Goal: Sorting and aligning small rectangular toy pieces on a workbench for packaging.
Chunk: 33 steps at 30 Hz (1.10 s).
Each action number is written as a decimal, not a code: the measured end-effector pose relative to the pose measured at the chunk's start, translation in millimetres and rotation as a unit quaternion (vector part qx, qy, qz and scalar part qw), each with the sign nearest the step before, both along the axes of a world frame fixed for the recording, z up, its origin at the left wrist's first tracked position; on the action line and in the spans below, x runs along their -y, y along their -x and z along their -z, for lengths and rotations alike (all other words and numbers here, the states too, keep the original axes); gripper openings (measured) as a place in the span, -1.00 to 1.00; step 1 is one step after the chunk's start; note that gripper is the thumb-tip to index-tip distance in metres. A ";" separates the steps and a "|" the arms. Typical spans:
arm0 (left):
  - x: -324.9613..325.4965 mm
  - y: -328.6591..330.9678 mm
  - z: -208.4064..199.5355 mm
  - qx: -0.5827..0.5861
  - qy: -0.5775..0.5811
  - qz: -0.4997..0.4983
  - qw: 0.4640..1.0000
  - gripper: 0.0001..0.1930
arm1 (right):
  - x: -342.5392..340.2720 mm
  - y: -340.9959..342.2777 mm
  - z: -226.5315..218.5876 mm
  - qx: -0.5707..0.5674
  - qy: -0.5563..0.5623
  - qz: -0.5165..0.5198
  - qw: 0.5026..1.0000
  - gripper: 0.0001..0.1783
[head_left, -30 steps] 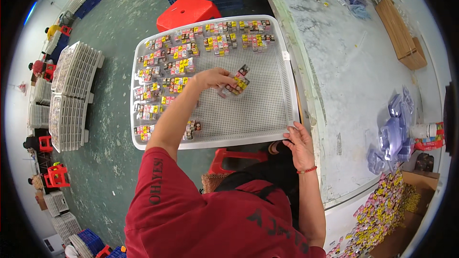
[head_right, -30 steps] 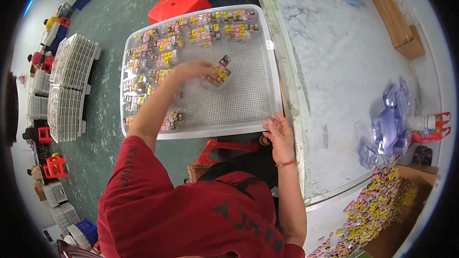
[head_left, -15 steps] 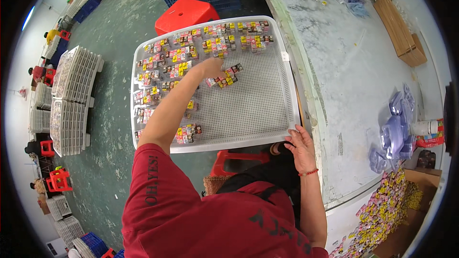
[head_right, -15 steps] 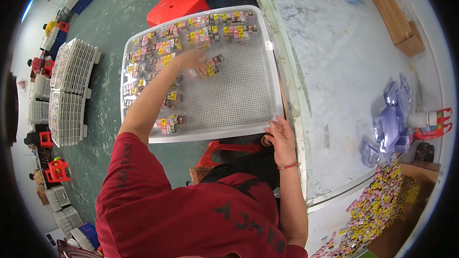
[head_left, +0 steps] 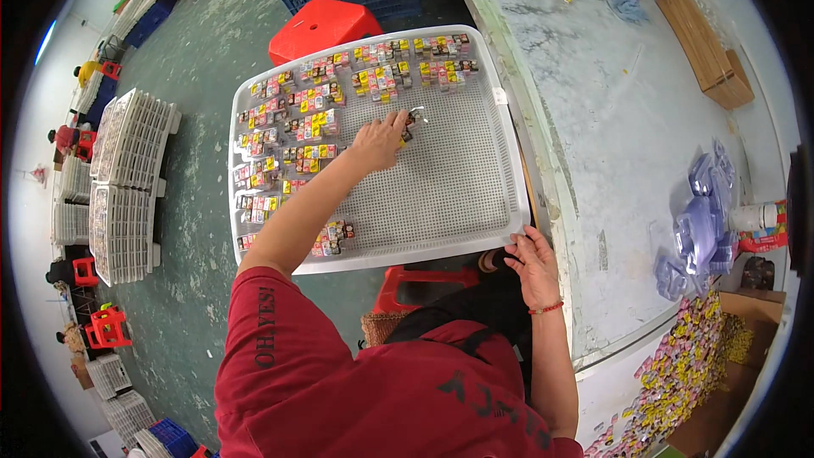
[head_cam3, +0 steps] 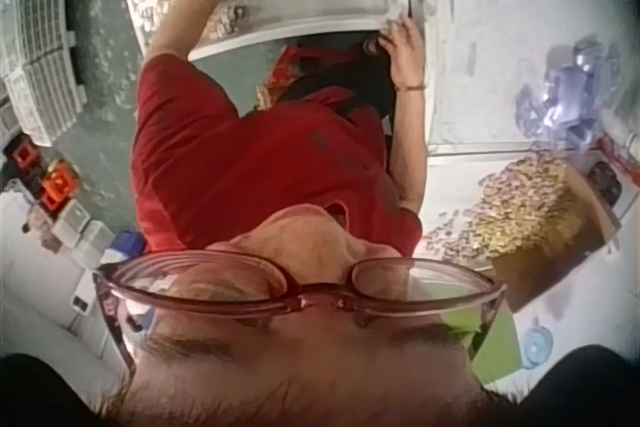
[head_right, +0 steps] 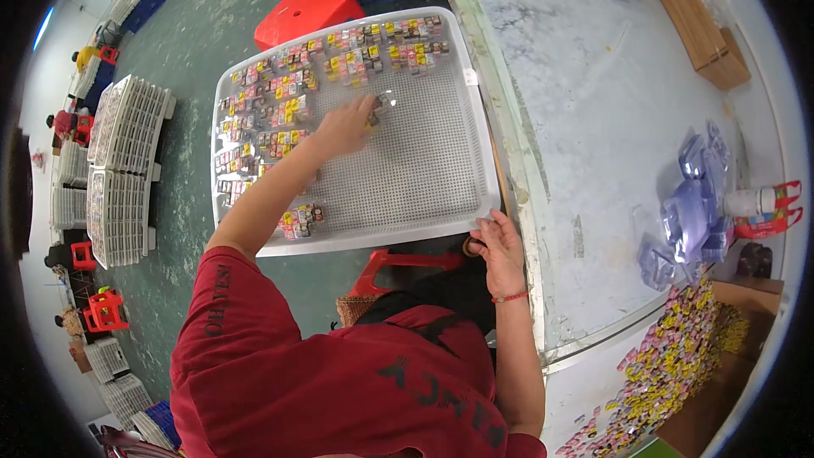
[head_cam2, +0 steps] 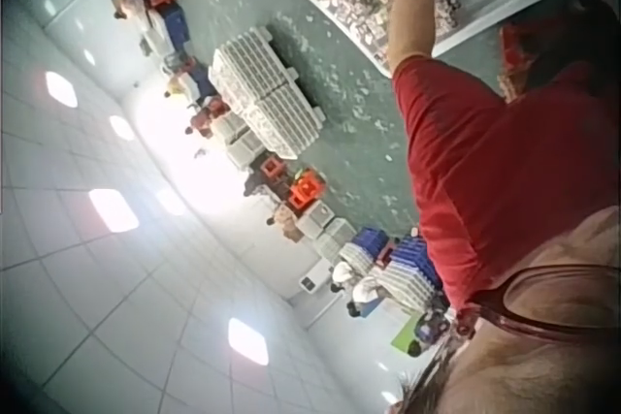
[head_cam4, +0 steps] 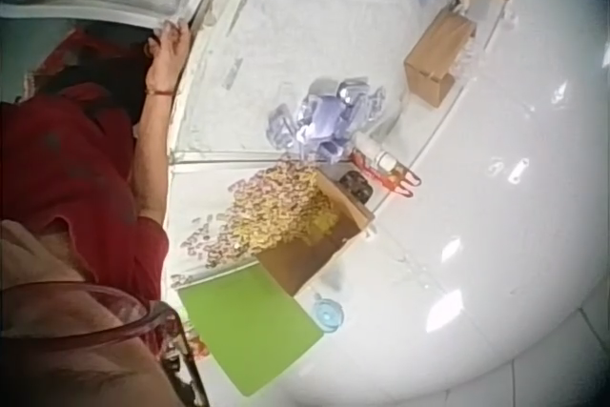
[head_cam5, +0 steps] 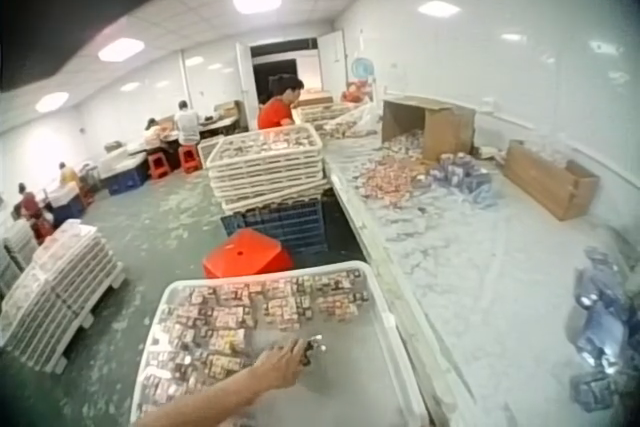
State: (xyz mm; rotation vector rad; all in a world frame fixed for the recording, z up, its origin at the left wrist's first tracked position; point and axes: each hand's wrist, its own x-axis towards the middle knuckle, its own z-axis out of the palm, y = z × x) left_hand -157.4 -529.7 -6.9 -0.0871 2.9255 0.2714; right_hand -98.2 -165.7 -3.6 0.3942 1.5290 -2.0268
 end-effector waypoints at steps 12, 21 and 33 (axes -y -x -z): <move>54.6 11.1 20.9 -0.107 0.061 0.135 0.983 -0.06 | -1.6 -6.0 3.9 0.007 0.017 0.011 1.000 -0.60; 55.9 8.5 0.2 -0.093 0.137 0.139 0.976 0.10 | -2.0 -7.0 5.7 -0.013 0.023 -0.006 1.000 -0.60; -89.6 23.6 -23.7 -0.280 -0.078 0.271 0.918 -0.48 | -22.1 -48.6 8.5 -0.107 -0.029 -0.078 0.991 -0.60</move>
